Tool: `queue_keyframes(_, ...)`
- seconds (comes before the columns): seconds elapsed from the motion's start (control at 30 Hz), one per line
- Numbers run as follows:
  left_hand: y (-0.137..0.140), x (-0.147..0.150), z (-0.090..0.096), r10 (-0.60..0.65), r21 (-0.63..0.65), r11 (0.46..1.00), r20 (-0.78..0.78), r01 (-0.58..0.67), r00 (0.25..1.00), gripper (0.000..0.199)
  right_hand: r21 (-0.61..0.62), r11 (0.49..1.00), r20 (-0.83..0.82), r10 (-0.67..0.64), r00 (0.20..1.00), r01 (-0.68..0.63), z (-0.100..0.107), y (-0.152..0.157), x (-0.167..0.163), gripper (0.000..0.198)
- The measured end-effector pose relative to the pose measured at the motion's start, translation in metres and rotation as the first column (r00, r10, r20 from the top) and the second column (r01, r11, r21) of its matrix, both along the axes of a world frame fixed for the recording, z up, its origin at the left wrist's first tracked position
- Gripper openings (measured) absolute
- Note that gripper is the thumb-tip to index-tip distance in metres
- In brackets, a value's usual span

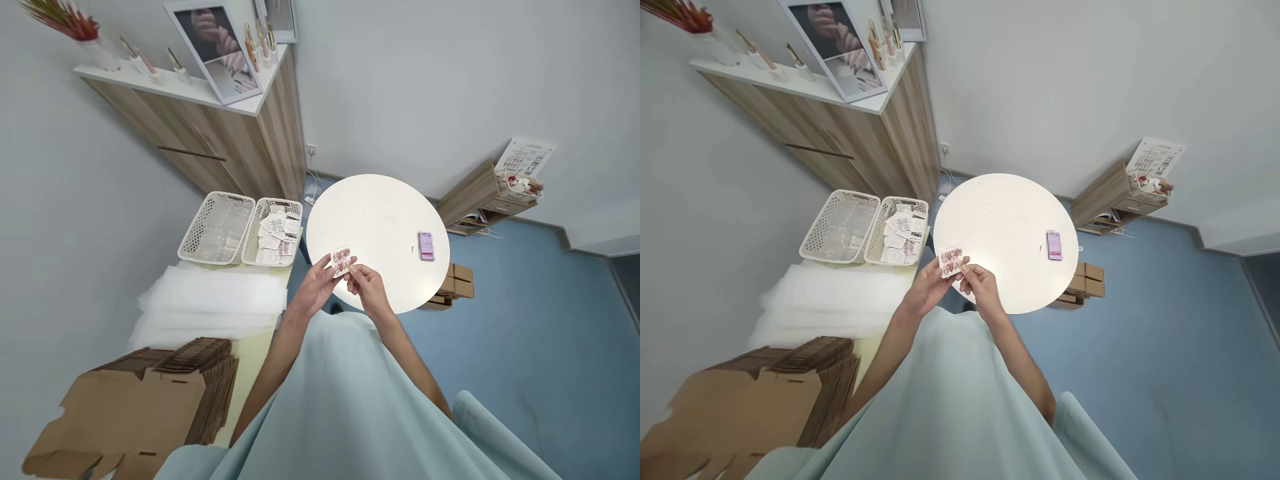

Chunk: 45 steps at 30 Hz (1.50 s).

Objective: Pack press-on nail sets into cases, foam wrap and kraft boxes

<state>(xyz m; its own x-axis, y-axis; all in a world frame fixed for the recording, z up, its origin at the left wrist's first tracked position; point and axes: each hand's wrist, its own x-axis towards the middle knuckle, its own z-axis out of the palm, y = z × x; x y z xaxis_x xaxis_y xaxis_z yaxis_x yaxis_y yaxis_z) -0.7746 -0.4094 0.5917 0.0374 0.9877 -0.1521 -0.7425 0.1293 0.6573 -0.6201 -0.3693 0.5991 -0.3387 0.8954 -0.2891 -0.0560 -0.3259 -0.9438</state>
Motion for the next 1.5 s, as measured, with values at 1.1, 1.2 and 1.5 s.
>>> queue_keyframes(1.1,0.023,0.056,0.017,0.12,-0.091,0.984,-0.288,-0.152,0.95,0.066,-0.314,0.939,-0.304,0.04,0.952,-0.14,0.005,0.043,0.057,0.04)
queue_keyframes(1.2,0.022,0.056,0.018,0.11,-0.083,0.987,-0.287,-0.14,0.951,0.065,-0.352,0.916,-0.319,0.073,0.945,-0.19,0.0,0.043,0.052,0.042)
queue_keyframes(1.5,0.02,0.054,0.007,0.252,-0.152,0.924,-0.448,-0.351,0.857,0.071,0.273,0.962,0.107,-0.036,0.994,0.006,0.004,0.025,0.051,0.029)
